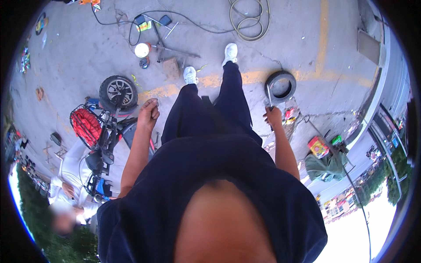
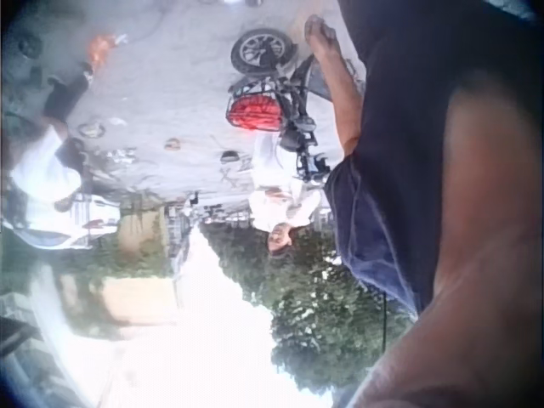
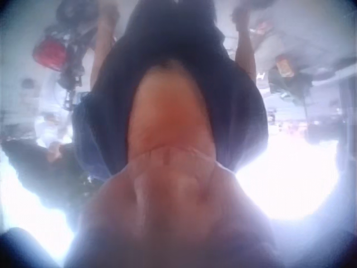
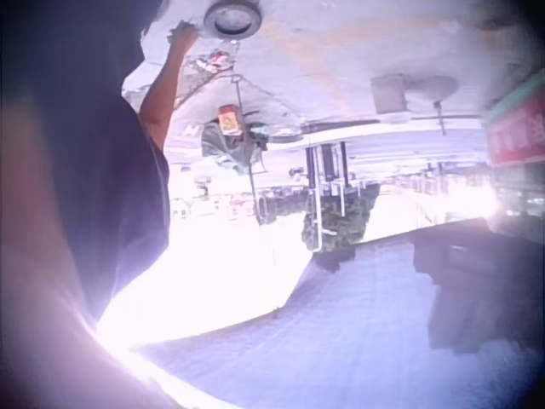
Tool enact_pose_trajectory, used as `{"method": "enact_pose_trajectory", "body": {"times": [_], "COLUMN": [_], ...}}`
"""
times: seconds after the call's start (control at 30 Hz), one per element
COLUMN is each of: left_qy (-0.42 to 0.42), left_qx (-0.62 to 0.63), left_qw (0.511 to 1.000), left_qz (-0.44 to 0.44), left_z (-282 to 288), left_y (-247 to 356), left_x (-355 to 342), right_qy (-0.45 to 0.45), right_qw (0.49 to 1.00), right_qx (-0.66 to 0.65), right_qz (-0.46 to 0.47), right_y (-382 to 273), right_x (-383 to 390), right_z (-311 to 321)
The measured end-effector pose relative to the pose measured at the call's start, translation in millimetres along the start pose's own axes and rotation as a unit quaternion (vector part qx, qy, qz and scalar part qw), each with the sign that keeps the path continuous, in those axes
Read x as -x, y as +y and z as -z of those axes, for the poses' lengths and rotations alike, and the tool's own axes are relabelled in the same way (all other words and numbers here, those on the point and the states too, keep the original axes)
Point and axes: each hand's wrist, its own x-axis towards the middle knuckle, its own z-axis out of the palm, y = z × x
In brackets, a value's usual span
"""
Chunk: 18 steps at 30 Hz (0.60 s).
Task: The person adjusts the handlebar controls of an electric scooter using a screwdriver and wrench, then walks to a metal bowl and sorts through small hardware parts by hand. The scooter is stationary on a concrete floor with tools and tires nearby.
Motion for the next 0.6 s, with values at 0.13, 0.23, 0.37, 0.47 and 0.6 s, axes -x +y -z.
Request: {"method": "enact_pose_trajectory", "body": {"times": [0.13, 0.23, 0.37, 0.47, 0.6], "left_qy": [0.079, 0.134, 0.158, 0.158, 0.173], "left_qx": [0.001, 0.026, 0.040, 0.037, 0.032], "left_qw": [0.997, 0.991, 0.986, 0.987, 0.984], "left_qz": [-0.009, -0.017, -0.028, -0.007, -0.003], "left_z": [-20.1, -45.5, -51.9, -60.8, -79.2], "left_y": [-19.1, -30.8, -57.9, -72.7, -72.9], "left_x": [-4.7, 4.3, 10.6, -4.0, -20.1], "right_qy": [-0.065, -0.108, -0.124, -0.086, -0.064], "right_qw": [0.994, 0.988, 0.992, 0.995, 0.990], "right_qx": [-0.084, -0.107, -0.028, 0.011, 0.059], "right_qz": [-0.039, -0.028, 0.002, 0.053, 0.114], "right_y": [-25.1, -40.0, -71.5, -80.7, -104.0], "right_x": [-14.1, -41.8, -70.4, -96.9, -146.5], "right_z": [36.0, 66.7, 115.3, 147.4, 183.7]}}
